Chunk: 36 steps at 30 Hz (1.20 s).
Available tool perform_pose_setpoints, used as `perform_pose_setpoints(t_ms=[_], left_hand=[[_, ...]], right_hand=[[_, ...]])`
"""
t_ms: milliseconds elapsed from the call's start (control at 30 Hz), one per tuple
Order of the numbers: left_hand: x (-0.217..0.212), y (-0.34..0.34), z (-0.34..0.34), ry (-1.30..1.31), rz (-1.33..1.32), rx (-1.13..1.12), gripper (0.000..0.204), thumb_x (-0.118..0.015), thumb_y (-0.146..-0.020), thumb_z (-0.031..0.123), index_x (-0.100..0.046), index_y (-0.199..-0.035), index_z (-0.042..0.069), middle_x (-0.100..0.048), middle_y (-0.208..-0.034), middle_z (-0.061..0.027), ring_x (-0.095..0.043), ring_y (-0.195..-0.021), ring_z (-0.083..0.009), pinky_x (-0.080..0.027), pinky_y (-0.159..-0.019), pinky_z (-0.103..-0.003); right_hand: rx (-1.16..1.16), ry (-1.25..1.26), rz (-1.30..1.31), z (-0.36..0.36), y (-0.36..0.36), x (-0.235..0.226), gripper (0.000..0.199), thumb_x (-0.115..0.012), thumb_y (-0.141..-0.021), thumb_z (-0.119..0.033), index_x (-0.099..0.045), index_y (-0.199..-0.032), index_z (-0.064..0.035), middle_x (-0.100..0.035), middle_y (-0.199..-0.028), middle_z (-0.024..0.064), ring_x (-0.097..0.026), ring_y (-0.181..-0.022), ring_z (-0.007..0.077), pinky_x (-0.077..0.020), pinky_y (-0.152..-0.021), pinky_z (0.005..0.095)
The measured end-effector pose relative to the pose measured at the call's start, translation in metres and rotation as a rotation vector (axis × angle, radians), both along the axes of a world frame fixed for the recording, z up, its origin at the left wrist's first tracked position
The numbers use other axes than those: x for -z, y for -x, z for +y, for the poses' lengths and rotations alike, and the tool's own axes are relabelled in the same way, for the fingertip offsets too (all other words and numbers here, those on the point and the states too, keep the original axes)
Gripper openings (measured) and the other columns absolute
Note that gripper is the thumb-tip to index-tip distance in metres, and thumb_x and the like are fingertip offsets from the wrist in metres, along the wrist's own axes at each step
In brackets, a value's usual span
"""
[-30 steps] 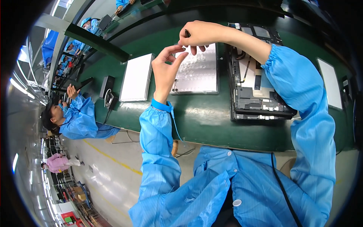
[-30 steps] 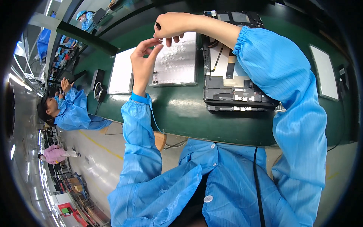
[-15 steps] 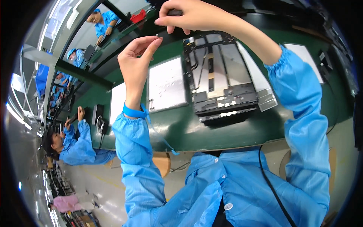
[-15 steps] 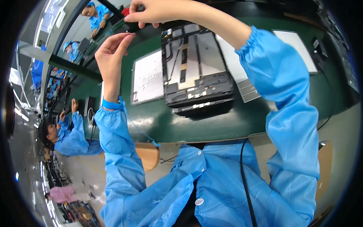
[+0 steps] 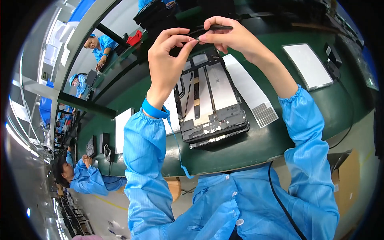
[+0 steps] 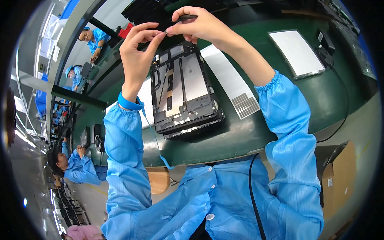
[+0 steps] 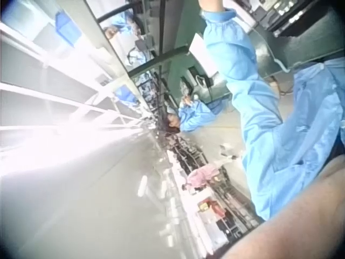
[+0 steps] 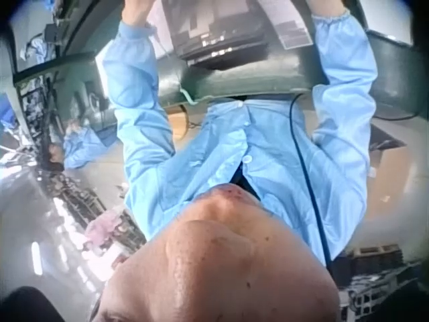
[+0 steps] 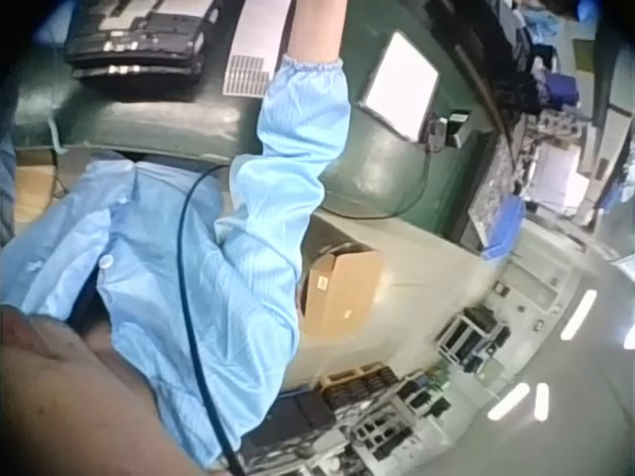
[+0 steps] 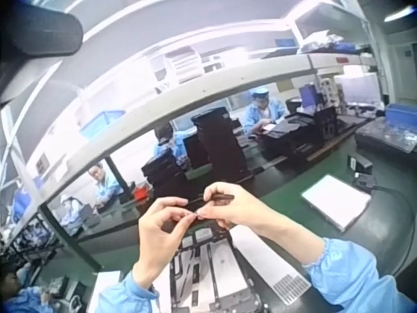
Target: The person assembles electronic components onto a tablet chassis, using tweezers to place screws and stickers from trays onto the chassis.
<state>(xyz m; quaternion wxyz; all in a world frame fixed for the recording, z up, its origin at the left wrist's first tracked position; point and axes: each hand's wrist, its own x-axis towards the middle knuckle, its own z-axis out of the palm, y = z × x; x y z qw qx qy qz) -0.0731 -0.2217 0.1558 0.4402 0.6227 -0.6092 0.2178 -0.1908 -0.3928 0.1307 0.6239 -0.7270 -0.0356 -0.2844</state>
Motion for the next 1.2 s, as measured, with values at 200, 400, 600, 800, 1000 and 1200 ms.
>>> perform_pose_setpoints(t_ms=[200, 400, 600, 800, 1000, 1200], left_hand=[[0.022, 0.001, -0.020, -0.195, 0.041, -0.028, 0.009, -0.076, -0.079, 0.011, -0.073, -0.085, 0.004, -0.068, -0.104, -0.0039, -0.062, -0.074, -0.0146, -0.050, -0.065, -0.028], [0.038, 0.001, -0.019, -0.372, 0.158, -0.075, 0.011, -0.075, -0.078, 0.014, -0.073, -0.082, 0.003, -0.067, -0.105, -0.0056, -0.065, -0.077, -0.0165, -0.051, -0.073, -0.031], [0.050, 0.001, -0.020, -0.419, 0.198, -0.039, 0.013, -0.075, -0.079, 0.015, -0.073, -0.082, 0.002, -0.067, -0.103, -0.0055, -0.065, -0.076, -0.0171, -0.051, -0.070, -0.031], [0.043, 0.007, -0.013, -0.430, 0.064, -0.072, 0.012, -0.075, -0.080, 0.014, -0.073, -0.084, 0.003, -0.066, -0.101, -0.0053, -0.064, -0.074, -0.0176, -0.052, -0.067, -0.030], [0.049, 0.007, -0.012, -0.397, 0.065, -0.076, 0.012, -0.074, -0.083, 0.012, -0.071, -0.089, 0.003, -0.064, -0.101, -0.0070, -0.060, -0.072, -0.0170, -0.050, -0.066, -0.029], [0.049, -0.002, -0.020, -0.514, 0.183, -0.161, 0.016, -0.068, -0.083, 0.018, -0.065, -0.086, 0.003, -0.058, -0.099, -0.0087, -0.058, -0.080, -0.0220, -0.049, -0.073, -0.035]], right_hand=[[0.328, 0.285, -0.010, -0.033, -0.015, 0.029, 0.026, -0.071, -0.089, -0.026, -0.060, -0.103, -0.0064, -0.068, -0.079, 0.0024, -0.058, -0.057, 0.0086, -0.0451, -0.052, 0.0230], [0.064, 0.216, 0.395, -0.043, -0.015, 0.042, 0.052, -0.078, -0.081, -0.046, -0.056, -0.110, -0.0079, -0.063, -0.082, 0.0028, -0.056, -0.060, 0.0098, -0.0436, -0.052, 0.0240], [0.011, 0.258, 0.549, -0.040, -0.015, 0.046, 0.063, -0.078, -0.078, -0.051, -0.052, -0.114, -0.0060, -0.062, -0.078, 0.0042, -0.056, -0.066, 0.0132, -0.0460, -0.054, 0.0262], [-0.020, 0.260, 0.511, -0.032, -0.018, 0.047, 0.062, -0.078, -0.078, -0.045, -0.050, -0.115, -0.0044, -0.061, -0.076, 0.0037, -0.056, -0.065, 0.0130, -0.0470, -0.054, 0.0273], [0.009, 0.306, 0.482, -0.032, -0.016, 0.046, 0.059, -0.077, -0.080, -0.041, -0.050, -0.115, -0.0031, -0.060, -0.075, 0.0034, -0.058, -0.064, 0.0132, -0.0478, -0.054, 0.0276], [0.033, 0.344, 0.513, -0.035, -0.018, 0.049, 0.062, -0.077, -0.080, -0.045, -0.050, -0.115, -0.0026, -0.063, -0.078, 0.0055, -0.061, -0.065, 0.0142, -0.0488, -0.055, 0.0273]])
